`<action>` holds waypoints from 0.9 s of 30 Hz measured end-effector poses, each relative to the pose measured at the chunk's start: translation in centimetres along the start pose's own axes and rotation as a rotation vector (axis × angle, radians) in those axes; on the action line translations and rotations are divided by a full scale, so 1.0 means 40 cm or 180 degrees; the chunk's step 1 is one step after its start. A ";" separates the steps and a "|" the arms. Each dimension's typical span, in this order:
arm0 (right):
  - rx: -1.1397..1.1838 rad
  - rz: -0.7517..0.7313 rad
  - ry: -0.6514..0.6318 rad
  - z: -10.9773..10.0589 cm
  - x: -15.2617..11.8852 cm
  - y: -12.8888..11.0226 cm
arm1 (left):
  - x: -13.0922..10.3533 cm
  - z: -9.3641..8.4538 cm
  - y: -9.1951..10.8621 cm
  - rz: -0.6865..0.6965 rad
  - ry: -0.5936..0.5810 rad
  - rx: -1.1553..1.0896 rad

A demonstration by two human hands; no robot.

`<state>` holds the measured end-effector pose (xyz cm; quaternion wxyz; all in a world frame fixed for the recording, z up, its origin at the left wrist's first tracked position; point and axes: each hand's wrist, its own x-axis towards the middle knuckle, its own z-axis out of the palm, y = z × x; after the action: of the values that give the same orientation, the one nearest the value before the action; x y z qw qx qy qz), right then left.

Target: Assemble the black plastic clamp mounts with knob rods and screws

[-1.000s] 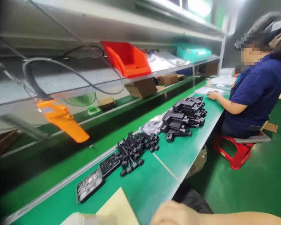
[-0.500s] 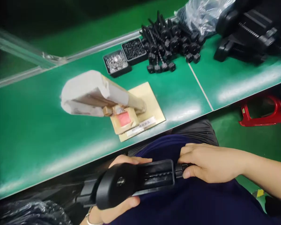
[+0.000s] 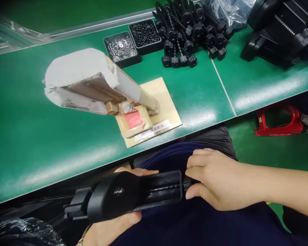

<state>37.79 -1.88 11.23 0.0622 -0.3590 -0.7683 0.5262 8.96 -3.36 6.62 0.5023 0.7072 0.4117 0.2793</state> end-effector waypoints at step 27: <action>-0.0562 0.0215 0.0115 0.008 -0.022 -0.003 | 0.015 0.023 0.045 -0.0169 -0.0329 -0.0641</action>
<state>38.24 -2.71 11.45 0.0264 -0.3982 -0.7979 0.4517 10.55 -3.57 7.99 0.5986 0.6555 0.3738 0.2690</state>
